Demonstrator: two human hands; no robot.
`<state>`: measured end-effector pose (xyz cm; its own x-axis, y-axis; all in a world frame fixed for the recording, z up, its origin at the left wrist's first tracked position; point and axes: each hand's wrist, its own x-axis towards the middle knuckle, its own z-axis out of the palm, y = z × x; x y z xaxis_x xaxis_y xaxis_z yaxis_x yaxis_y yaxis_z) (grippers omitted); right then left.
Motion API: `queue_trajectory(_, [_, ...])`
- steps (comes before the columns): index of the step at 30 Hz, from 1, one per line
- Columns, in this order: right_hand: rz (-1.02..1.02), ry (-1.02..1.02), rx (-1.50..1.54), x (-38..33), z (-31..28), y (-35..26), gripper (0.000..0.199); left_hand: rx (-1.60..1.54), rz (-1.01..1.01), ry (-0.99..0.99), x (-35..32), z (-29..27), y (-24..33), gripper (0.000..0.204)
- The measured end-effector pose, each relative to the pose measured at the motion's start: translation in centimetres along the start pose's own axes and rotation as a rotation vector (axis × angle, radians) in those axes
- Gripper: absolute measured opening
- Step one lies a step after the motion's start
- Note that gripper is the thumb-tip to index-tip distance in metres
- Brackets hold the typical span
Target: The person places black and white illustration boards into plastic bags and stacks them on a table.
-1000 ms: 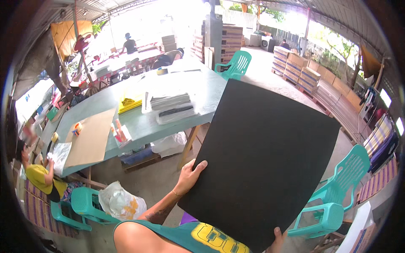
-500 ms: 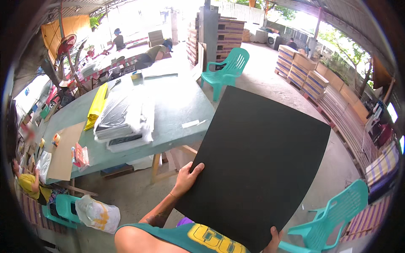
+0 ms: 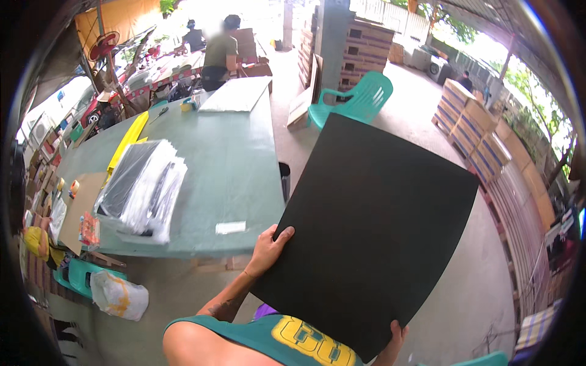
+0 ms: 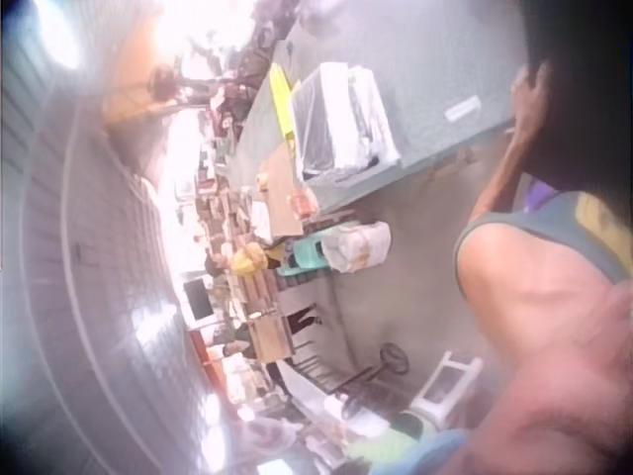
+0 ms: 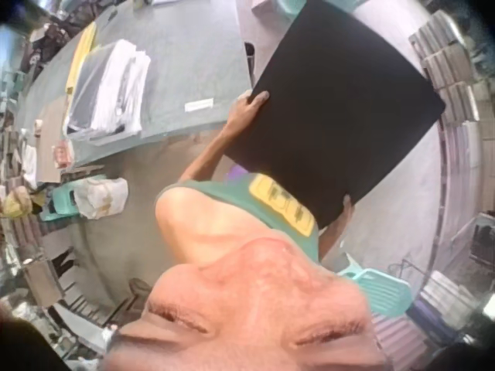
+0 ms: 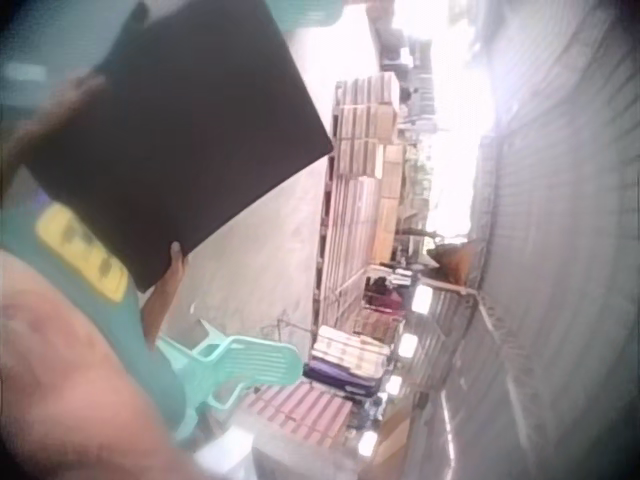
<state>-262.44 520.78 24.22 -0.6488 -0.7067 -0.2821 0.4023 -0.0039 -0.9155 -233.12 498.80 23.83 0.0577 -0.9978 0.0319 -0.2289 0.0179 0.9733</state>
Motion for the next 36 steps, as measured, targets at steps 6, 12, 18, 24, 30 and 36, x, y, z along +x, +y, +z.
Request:
queue_trajectory(6, [0.069,-0.064,-0.084,16.3,8.5,-4.7,0.054,0.032,-0.034,0.026,14.6,5.5,2.4,0.053])
queue_trajectory(12, [0.165,-0.116,-0.095,32.3,18.2,-6.1,0.052,0.081,-0.106,0.160,28.4,10.0,2.7,0.055])
queue_trajectory(18, [0.213,-0.329,-0.134,50.3,30.5,-8.4,0.041,-0.020,-0.130,0.345,42.6,12.8,0.7,0.058])
queue_trajectory(24, [0.197,-0.794,-0.256,65.5,44.4,-8.4,0.043,-0.165,-0.223,0.551,53.2,12.2,0.1,0.037])
queue_trajectory(30, [0.258,-0.975,-0.315,76.4,61.1,-6.3,0.041,-0.263,-0.143,0.754,67.0,10.1,-2.3,0.031])
queue_trajectory(36, [0.278,-1.100,-0.276,86.1,81.0,-2.7,0.037,-0.170,-0.055,0.885,84.6,3.4,-0.4,0.029])
